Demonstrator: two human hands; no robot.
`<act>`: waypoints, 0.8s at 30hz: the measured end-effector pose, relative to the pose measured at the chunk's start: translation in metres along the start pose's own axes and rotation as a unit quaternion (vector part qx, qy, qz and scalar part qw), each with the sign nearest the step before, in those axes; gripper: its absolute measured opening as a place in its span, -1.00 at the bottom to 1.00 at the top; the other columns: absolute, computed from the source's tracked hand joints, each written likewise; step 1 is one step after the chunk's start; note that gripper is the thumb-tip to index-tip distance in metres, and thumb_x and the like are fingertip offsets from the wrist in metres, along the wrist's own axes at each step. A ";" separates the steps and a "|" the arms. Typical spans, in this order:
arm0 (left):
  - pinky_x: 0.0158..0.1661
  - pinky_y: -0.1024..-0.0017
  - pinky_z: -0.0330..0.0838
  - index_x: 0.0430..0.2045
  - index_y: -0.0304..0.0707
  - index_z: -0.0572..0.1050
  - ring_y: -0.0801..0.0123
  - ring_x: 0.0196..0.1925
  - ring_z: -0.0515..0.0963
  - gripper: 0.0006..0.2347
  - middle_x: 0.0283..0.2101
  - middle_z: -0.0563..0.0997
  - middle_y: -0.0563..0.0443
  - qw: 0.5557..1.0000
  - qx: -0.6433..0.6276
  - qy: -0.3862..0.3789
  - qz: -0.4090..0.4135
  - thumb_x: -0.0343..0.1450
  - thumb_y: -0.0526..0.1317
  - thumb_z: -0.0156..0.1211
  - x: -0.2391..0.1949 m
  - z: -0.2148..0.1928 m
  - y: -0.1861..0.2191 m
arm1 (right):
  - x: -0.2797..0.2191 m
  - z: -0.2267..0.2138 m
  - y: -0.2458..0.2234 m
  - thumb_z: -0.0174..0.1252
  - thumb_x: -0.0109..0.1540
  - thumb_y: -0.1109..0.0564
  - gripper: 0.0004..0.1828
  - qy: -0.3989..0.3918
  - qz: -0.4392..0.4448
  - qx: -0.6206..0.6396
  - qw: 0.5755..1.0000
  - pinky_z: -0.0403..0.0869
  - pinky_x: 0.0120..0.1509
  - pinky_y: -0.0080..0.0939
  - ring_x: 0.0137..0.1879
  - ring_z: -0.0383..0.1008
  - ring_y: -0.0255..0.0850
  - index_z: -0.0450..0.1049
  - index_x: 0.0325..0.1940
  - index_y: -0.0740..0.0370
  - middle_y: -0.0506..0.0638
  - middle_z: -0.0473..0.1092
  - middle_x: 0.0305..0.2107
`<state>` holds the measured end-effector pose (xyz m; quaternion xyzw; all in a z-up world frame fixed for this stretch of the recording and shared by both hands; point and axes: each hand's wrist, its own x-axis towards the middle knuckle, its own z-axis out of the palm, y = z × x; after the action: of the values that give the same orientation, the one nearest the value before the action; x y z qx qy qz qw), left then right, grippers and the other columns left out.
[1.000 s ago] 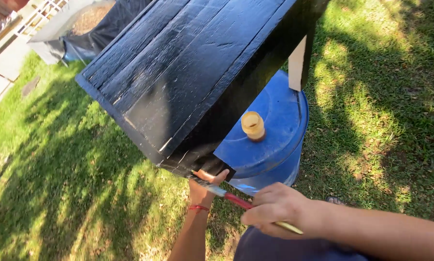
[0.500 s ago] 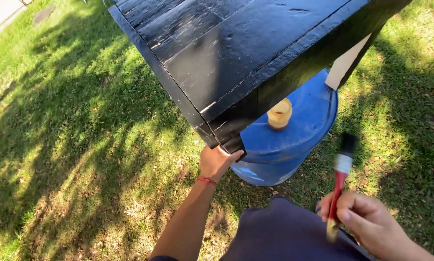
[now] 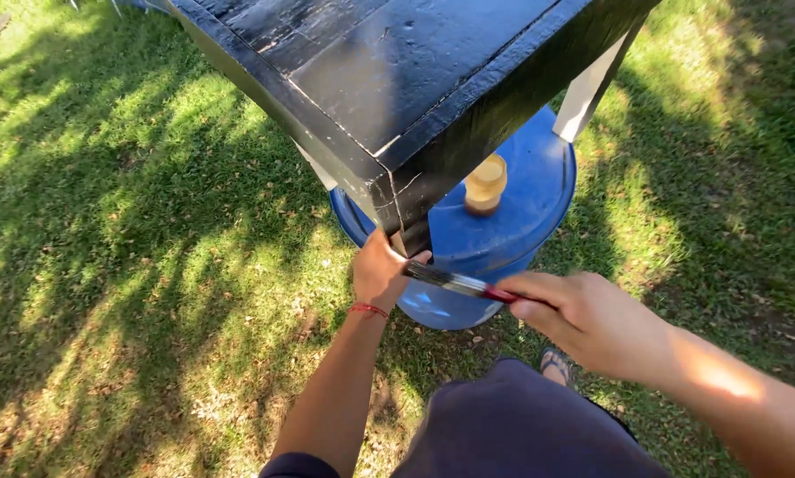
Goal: Painting a wooden structure and mixing a substance in a jar.
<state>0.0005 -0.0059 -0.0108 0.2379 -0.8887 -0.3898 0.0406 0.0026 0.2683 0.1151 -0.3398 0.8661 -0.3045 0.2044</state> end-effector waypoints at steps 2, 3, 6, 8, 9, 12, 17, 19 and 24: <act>0.04 0.15 0.51 0.02 -0.25 0.40 0.01 0.03 0.61 -0.40 -0.01 0.57 -0.19 0.999 0.001 0.015 0.052 0.15 0.01 0.46 0.002 0.005 -0.005 | 0.012 -0.001 -0.023 -0.06 0.31 0.03 -0.63 0.040 0.024 -0.015 0.999 0.56 -0.52 -0.26 -0.75 0.41 -0.21 0.51 0.15 0.00 0.10 0.62 -0.38; 0.04 0.15 0.51 0.02 -0.25 0.40 0.01 0.03 0.61 -0.40 -0.01 0.57 -0.19 0.999 -0.001 0.015 0.052 0.15 0.01 0.46 -0.001 0.004 -0.004 | 0.022 -0.009 -0.019 -0.06 0.31 0.03 -0.63 0.040 0.024 -0.017 0.999 0.56 -0.52 -0.26 -0.75 0.41 -0.21 0.51 0.15 0.00 0.10 0.62 -0.38; -0.04 0.18 0.55 -0.08 -0.14 0.44 0.07 -0.03 0.64 -0.39 -0.10 0.61 -0.09 0.999 0.016 0.013 0.031 0.08 0.12 0.48 -0.002 -0.001 0.000 | 0.044 -0.038 0.007 -0.13 0.39 0.03 -0.64 0.100 0.105 -0.081 0.986 0.59 -0.29 -0.17 -0.51 0.55 -0.13 0.41 0.23 0.06 0.08 0.54 -0.27; -0.08 0.16 0.56 -0.13 -0.17 0.44 0.03 -0.07 0.64 -0.48 -0.11 0.60 -0.14 0.999 -0.013 0.008 0.033 0.15 0.06 0.47 0.004 -0.004 0.002 | 0.049 -0.057 0.042 -0.02 0.42 -0.01 -0.71 0.226 0.107 -0.139 0.958 0.50 -0.02 0.10 -0.13 0.57 0.10 0.47 0.16 0.07 0.12 0.53 -0.19; -0.08 0.16 0.56 -0.13 -0.17 0.44 0.03 -0.07 0.64 -0.48 -0.11 0.60 -0.14 0.999 -0.017 0.008 0.036 0.15 0.06 0.47 0.007 0.001 -0.003 | 0.043 -0.074 0.043 -0.02 0.42 -0.01 -0.71 0.228 0.108 -0.143 0.957 0.50 -0.02 0.10 -0.13 0.57 0.10 0.47 0.16 0.07 0.12 0.53 -0.19; -0.29 0.27 0.60 -0.43 -0.15 0.41 0.05 -0.25 0.68 -0.57 -0.29 0.58 -0.06 0.998 -0.011 0.030 0.051 0.11 0.05 0.54 0.005 0.012 -0.016 | 0.026 -0.110 0.073 -0.10 0.48 -0.02 -0.65 0.268 0.211 -0.111 0.933 0.42 0.07 0.34 0.02 0.47 0.32 0.45 0.26 0.07 0.31 0.51 -0.16; -0.17 0.52 0.51 -0.31 -0.24 0.46 0.29 -0.16 0.61 -0.60 -0.23 0.53 -0.10 0.967 0.169 0.036 0.185 0.33 0.13 0.29 0.024 0.041 -0.054 | 0.040 -0.104 0.048 -0.14 0.44 0.09 -0.63 0.264 0.203 -0.065 0.941 0.48 0.07 0.19 -0.03 0.54 0.14 0.44 0.28 -0.02 0.16 0.50 -0.15; -0.26 0.50 0.53 -0.34 -0.20 0.50 0.26 -0.25 0.63 -0.60 -0.30 0.59 -0.10 0.957 0.170 0.085 0.218 0.28 0.15 0.34 0.037 0.063 -0.081 | 0.048 -0.072 0.021 -0.15 0.39 0.16 -0.61 0.192 0.171 -0.071 0.964 0.52 0.08 0.15 -0.06 0.58 0.12 0.41 0.27 0.09 0.19 0.50 -0.14; -0.41 0.58 0.53 -0.65 -0.07 0.58 0.34 -0.48 0.66 -0.70 -0.56 0.66 0.09 0.940 0.172 0.125 0.266 0.15 0.09 0.51 0.010 0.030 -0.036 | 0.031 -0.013 -0.003 -0.13 0.34 0.10 -0.66 0.035 0.070 0.019 0.997 0.63 -0.04 0.10 -0.07 0.62 0.09 0.48 0.11 0.12 0.18 0.55 -0.19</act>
<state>-0.0015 -0.0112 -0.0583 0.0425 -0.9608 -0.1734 0.2119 -0.0244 0.2495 0.1217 -0.2635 0.8885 -0.3175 0.2007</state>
